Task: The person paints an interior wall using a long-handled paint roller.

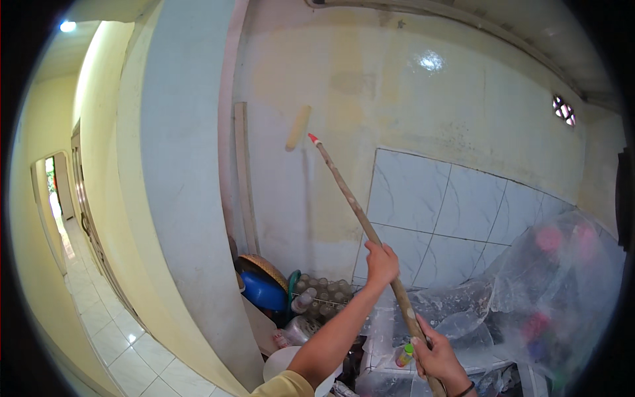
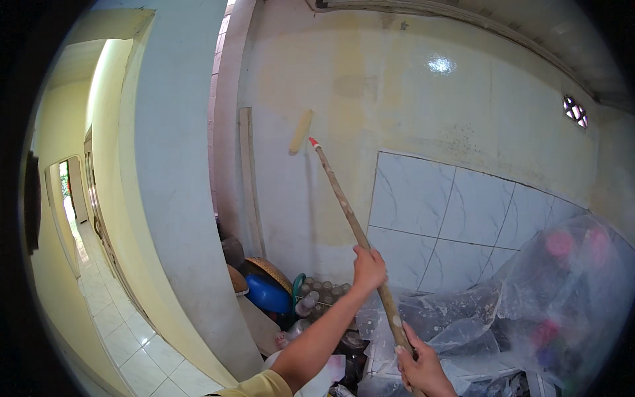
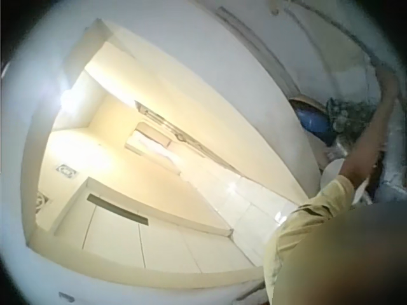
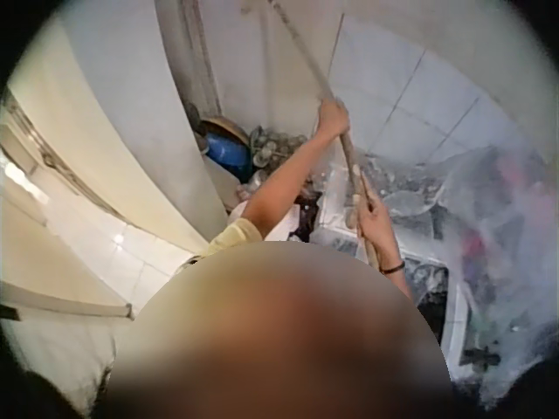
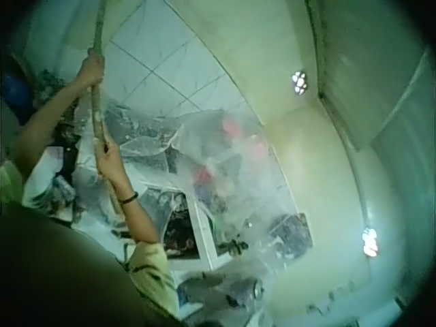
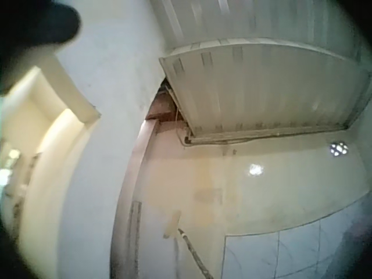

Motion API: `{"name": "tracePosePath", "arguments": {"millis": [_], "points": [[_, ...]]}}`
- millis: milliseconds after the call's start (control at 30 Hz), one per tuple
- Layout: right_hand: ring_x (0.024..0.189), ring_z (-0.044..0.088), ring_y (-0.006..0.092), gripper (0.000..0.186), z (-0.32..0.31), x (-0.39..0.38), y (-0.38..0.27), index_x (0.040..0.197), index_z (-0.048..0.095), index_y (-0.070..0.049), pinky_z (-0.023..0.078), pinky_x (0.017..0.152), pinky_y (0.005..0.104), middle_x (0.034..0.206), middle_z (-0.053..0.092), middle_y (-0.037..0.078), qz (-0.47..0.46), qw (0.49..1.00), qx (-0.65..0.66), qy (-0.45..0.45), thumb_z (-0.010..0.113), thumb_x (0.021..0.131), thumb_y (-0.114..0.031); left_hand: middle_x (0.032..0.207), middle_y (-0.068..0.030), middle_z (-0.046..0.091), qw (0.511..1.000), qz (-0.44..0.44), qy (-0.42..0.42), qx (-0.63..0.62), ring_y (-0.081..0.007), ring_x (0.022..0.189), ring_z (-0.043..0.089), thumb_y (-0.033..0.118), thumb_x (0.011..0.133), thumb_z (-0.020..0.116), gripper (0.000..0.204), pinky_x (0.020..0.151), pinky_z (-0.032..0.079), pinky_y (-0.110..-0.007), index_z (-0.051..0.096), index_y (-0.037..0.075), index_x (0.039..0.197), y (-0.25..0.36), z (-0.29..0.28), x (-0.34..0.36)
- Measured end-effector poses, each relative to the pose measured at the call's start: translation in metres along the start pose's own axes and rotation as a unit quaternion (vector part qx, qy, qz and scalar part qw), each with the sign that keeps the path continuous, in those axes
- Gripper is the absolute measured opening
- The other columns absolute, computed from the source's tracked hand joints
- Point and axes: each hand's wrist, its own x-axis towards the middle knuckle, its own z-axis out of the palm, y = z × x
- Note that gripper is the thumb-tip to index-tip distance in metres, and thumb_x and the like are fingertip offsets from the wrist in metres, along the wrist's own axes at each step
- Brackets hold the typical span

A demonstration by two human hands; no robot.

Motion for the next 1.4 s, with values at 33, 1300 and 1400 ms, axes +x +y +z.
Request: {"name": "tracePosePath", "arguments": {"millis": [33,1300,1400], "points": [[0.038,0.044,0.0096,0.057,0.006,0.013,-0.005,0.145,0.029,-0.013,0.037,0.035,0.0269,0.059,0.046,0.002,-0.013,1.000,0.013,-0.004,0.051,0.093,-0.008,0.067,-0.0259,0.058,1.000,0.003,0.001,-0.001,-0.0380,0.053,0.062,0.016,0.094,0.042,0.026,0.049,0.052,-0.046,0.026,-0.004,0.099,0.006,-0.009,0.014],[0.039,0.040,0.0061,0.052,-0.079,-0.101,0.048,0.145,0.032,-0.018,0.036,0.037,0.0236,0.054,0.043,-0.004,-0.009,0.995,-0.083,0.056,0.049,0.097,-0.025,0.062,-0.0208,0.058,0.998,0.034,0.000,0.051,-0.0336,0.049,0.062,0.016,0.094,0.041,0.026,0.047,0.051,-0.043,0.025,-0.003,0.099,-0.043,0.104,-0.102],[0.040,0.040,0.0055,0.053,-0.085,-0.108,0.055,0.146,0.031,-0.020,0.036,0.037,0.0238,0.055,0.043,-0.004,-0.016,0.992,-0.109,0.062,0.049,0.097,-0.025,0.061,-0.0197,0.057,0.999,-0.011,-0.042,0.003,-0.0327,0.048,0.061,0.016,0.094,0.041,0.025,0.046,0.051,-0.042,0.025,-0.002,0.098,-0.021,0.100,-0.122]]}}
